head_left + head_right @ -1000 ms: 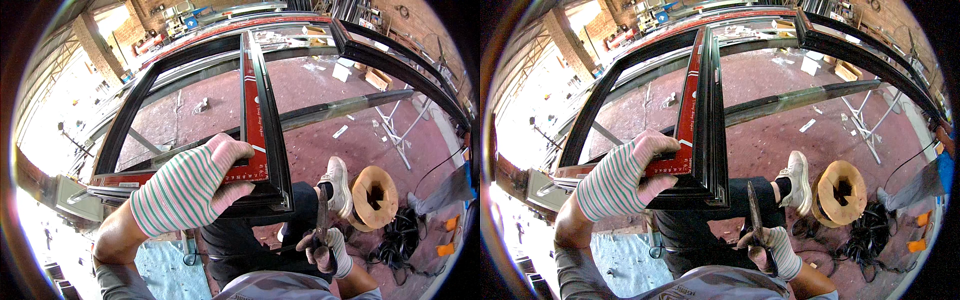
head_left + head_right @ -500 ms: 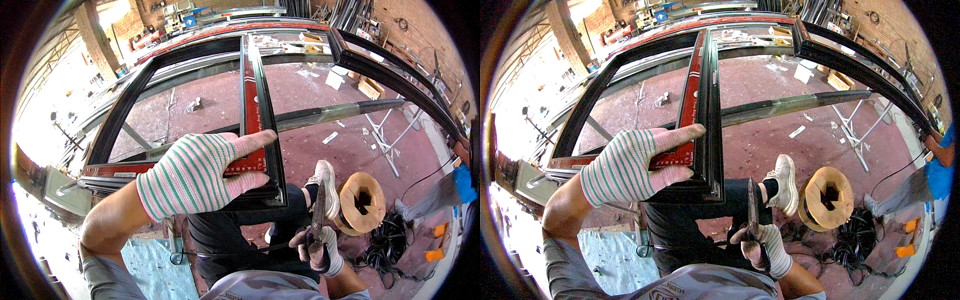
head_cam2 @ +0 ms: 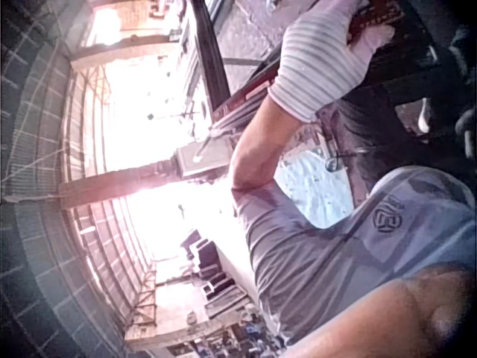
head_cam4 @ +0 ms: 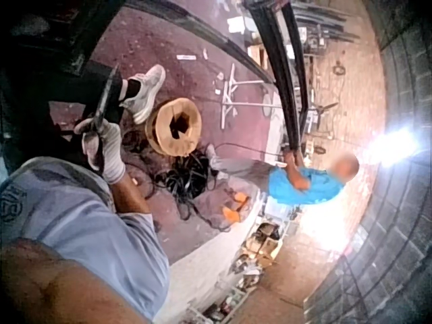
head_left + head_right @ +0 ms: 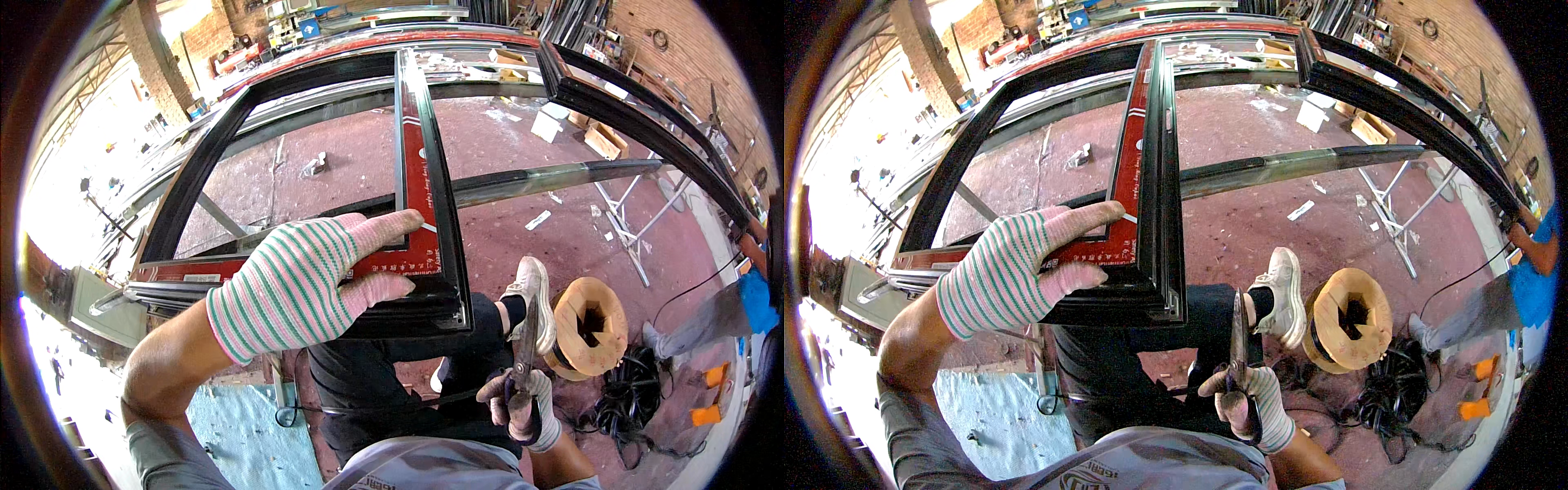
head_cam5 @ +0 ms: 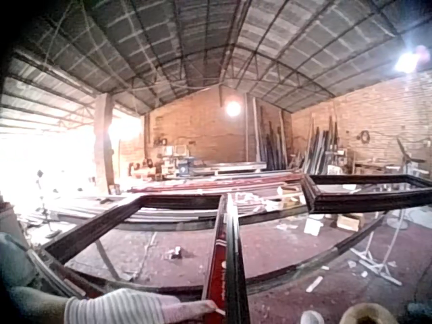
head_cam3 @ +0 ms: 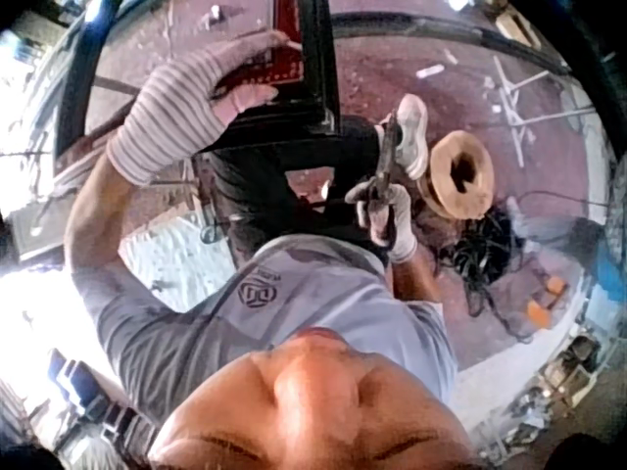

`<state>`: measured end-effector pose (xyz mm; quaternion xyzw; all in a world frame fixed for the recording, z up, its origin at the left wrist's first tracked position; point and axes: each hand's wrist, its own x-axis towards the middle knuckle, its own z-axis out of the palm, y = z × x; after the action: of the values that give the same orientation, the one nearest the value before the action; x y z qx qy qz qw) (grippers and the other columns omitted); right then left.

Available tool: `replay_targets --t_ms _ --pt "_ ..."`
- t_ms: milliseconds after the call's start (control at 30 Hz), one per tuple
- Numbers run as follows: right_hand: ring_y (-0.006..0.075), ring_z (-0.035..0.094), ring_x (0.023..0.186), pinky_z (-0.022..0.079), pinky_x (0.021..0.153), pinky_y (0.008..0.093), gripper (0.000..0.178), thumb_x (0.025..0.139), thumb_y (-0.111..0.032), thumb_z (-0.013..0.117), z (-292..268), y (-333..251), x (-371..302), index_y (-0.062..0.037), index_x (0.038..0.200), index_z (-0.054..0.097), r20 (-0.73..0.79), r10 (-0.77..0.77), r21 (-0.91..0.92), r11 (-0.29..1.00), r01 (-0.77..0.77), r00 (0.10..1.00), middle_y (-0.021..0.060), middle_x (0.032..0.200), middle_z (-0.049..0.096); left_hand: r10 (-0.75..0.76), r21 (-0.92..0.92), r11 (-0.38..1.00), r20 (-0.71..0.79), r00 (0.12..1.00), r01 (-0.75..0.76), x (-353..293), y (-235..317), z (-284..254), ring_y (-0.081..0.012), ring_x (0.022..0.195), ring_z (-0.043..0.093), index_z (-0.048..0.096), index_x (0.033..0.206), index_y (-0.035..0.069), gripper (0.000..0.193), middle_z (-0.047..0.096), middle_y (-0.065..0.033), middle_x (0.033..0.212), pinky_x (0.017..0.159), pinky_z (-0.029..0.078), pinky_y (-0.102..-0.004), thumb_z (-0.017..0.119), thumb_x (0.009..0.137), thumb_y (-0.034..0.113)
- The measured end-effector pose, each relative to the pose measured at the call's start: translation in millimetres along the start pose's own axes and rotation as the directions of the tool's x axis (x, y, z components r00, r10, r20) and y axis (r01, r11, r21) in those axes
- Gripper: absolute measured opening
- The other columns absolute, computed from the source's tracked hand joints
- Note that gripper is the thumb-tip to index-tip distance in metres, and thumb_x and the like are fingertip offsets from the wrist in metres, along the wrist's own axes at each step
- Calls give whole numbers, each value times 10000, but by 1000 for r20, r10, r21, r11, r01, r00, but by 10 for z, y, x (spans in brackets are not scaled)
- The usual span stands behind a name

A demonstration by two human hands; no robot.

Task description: The person installs a black rubber seal onto a red window frame using shears to trim the seal. The person repeatedly measures, cuts, and fits the seal along the frame edges.

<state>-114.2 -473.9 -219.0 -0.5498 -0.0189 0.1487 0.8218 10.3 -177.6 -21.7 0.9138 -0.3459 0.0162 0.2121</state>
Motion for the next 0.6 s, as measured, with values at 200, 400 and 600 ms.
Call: replay_targets --t_ms 200,400,600 --pt "239 619 475 496 410 289 372 802 -247 820 -106 85 -55 103 841 700 -33 73 222 973 -64 997 316 892 696 -142 -46 989 -14 990 142 -63 15 -54 -345 1024 702 567 1322 15 597 696 -210 1083 894 545 -387 728 883 386" --pt "208 599 464 467 395 274 472 868 -390 761 -196 249 -19 76 828 696 -42 -21 122 992 26 999 296 871 704 -113 179 976 -62 992 123 -127 -71 -31 -361 870 692 671 1092 11 435 673 -189 894 772 545 -411 751 855 366" --pt "286 447 1191 553 753 316 798 943 -612 551 -421 116 -225 29 1384 373 -8 297 -21 955 -297 955 211 1395 443 -162 152 974 -44 986 167 -261 -94 -119 -374 922 691 688 1092 44 464 693 -193 978 794 550 -435 727 861 445"
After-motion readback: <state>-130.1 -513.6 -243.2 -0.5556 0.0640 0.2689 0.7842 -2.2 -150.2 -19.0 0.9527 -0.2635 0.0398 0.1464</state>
